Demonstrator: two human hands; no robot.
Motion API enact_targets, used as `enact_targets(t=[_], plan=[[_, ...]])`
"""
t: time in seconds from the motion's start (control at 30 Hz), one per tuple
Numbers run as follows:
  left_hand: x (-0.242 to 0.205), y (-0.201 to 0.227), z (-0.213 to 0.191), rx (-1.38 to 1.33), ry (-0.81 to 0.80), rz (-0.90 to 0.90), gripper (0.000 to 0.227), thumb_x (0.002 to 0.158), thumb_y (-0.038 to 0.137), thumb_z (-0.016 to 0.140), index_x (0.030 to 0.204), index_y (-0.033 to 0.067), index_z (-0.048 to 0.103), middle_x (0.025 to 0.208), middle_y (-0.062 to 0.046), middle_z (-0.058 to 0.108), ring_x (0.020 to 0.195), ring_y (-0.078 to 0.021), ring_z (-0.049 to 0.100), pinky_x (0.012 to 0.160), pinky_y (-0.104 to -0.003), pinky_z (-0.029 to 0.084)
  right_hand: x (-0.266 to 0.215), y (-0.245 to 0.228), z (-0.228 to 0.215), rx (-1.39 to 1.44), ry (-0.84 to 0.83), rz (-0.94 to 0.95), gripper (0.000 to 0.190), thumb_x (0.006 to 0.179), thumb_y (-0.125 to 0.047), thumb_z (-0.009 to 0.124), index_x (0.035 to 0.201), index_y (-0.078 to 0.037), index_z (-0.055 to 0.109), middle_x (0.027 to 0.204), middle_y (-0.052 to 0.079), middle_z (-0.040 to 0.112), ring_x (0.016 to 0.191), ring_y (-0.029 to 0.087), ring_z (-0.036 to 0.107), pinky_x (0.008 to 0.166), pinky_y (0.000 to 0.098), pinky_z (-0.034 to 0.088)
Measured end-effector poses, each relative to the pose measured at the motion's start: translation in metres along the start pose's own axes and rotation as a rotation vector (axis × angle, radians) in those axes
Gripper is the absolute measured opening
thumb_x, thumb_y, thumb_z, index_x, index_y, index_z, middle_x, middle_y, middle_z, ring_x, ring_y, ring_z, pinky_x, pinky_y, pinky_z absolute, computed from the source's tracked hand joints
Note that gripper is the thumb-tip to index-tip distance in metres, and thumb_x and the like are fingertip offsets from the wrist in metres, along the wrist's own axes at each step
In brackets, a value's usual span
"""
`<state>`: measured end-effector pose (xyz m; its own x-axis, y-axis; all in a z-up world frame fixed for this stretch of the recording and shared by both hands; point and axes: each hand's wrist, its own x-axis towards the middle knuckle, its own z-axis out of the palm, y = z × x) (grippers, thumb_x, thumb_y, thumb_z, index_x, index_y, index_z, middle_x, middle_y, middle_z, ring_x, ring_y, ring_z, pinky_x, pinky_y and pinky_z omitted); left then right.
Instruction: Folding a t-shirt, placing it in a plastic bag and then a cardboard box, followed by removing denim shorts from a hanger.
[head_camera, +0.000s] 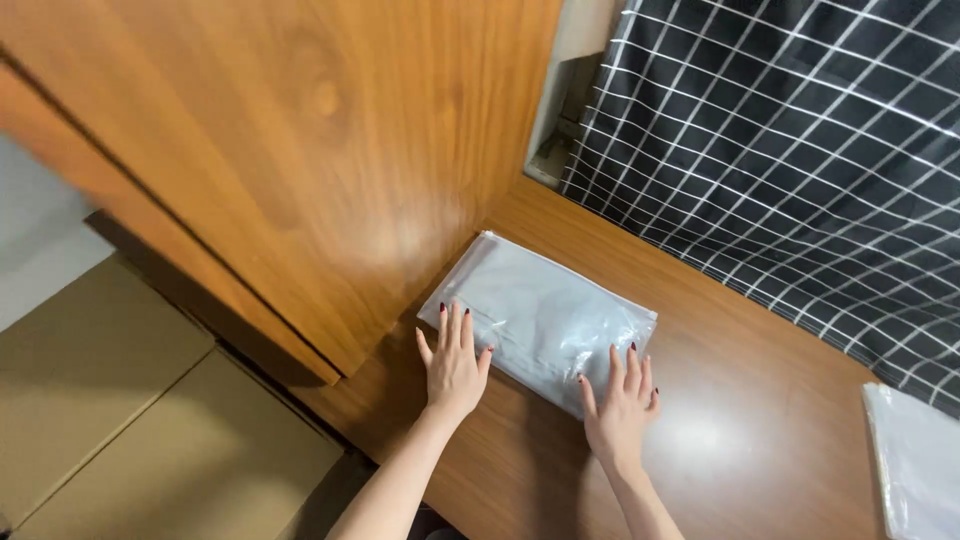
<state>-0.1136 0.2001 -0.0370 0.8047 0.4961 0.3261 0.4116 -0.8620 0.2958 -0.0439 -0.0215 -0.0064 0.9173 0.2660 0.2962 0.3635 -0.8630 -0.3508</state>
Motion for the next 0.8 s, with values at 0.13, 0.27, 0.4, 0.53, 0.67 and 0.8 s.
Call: enact_targets(t=[0.13, 0.27, 0.4, 0.53, 0.67, 0.8], plan=[[-0.042, -0.012, -0.042, -0.021, 0.041, -0.072, 0.054, 0.093, 0.043, 0.045, 0.132, 0.0048, 0.045, 0.151, -0.014, 0.026, 0.138, -0.0281, 0.026, 0.102, -0.062, 0.023, -0.015, -0.004, -0.001, -0.012, -0.07, -0.108, 0.056, 0.087, -0.048, 0.046, 0.138, -0.026, 0.04, 0.151, 0.003, 0.03, 0.143, 0.026, 0.02, 0.102, 0.0592, 0.018], [-0.109, -0.034, -0.073, -0.041, 0.229, -0.131, 0.039, 0.091, 0.031, 0.05, 0.12, 0.0064, 0.056, 0.146, -0.013, 0.037, 0.135, -0.0265, 0.034, 0.102, -0.059, 0.025, -0.035, -0.006, -0.002, 0.076, -0.168, -0.174, 0.051, 0.088, -0.048, 0.044, 0.133, -0.024, 0.045, 0.153, 0.004, 0.027, 0.144, 0.029, 0.015, 0.103, 0.0609, 0.014], [-0.195, -0.06, -0.087, 0.051, 0.334, -0.364, 0.026, 0.088, 0.027, 0.054, 0.108, 0.0109, 0.061, 0.141, -0.007, 0.045, 0.133, -0.0248, 0.039, 0.094, -0.059, 0.031, -0.071, -0.014, 0.0, 0.153, -0.12, -0.329, 0.045, 0.089, -0.045, 0.047, 0.124, -0.018, 0.052, 0.151, 0.006, 0.033, 0.144, 0.031, 0.018, 0.102, 0.065, 0.012], [-0.289, -0.074, -0.105, 0.07, 0.319, -0.628, 0.016, 0.085, 0.023, 0.058, 0.096, 0.0137, 0.065, 0.132, -0.005, 0.053, 0.131, -0.0271, 0.042, 0.1, -0.062, 0.028, -0.112, -0.026, 0.007, 0.164, -0.069, -0.467, 0.047, 0.089, -0.047, 0.047, 0.124, -0.016, 0.055, 0.15, 0.006, 0.037, 0.144, 0.03, 0.022, 0.103, 0.0678, 0.009], [-0.376, -0.067, -0.123, 0.117, 0.354, -0.749, 0.012, 0.083, 0.02, 0.059, 0.09, 0.0143, 0.067, 0.126, -0.005, 0.057, 0.129, -0.0275, 0.044, 0.097, -0.056, 0.031, -0.165, -0.044, 0.005, 0.201, -0.035, -0.628, 0.044, 0.089, -0.046, 0.052, 0.122, -0.016, 0.057, 0.147, 0.009, 0.042, 0.144, 0.03, 0.025, 0.1, 0.0687, 0.018], [-0.428, -0.072, -0.144, 0.094, 0.368, -0.937, 0.01, 0.081, 0.019, 0.061, 0.087, 0.015, 0.067, 0.13, -0.007, 0.055, 0.13, -0.0243, 0.042, 0.101, -0.06, 0.027, -0.204, -0.091, -0.015, 0.333, -0.312, -0.727, 0.044, 0.086, -0.041, 0.054, 0.121, -0.015, 0.052, 0.149, 0.011, 0.034, 0.144, 0.031, 0.02, 0.099, 0.0613, 0.026]])
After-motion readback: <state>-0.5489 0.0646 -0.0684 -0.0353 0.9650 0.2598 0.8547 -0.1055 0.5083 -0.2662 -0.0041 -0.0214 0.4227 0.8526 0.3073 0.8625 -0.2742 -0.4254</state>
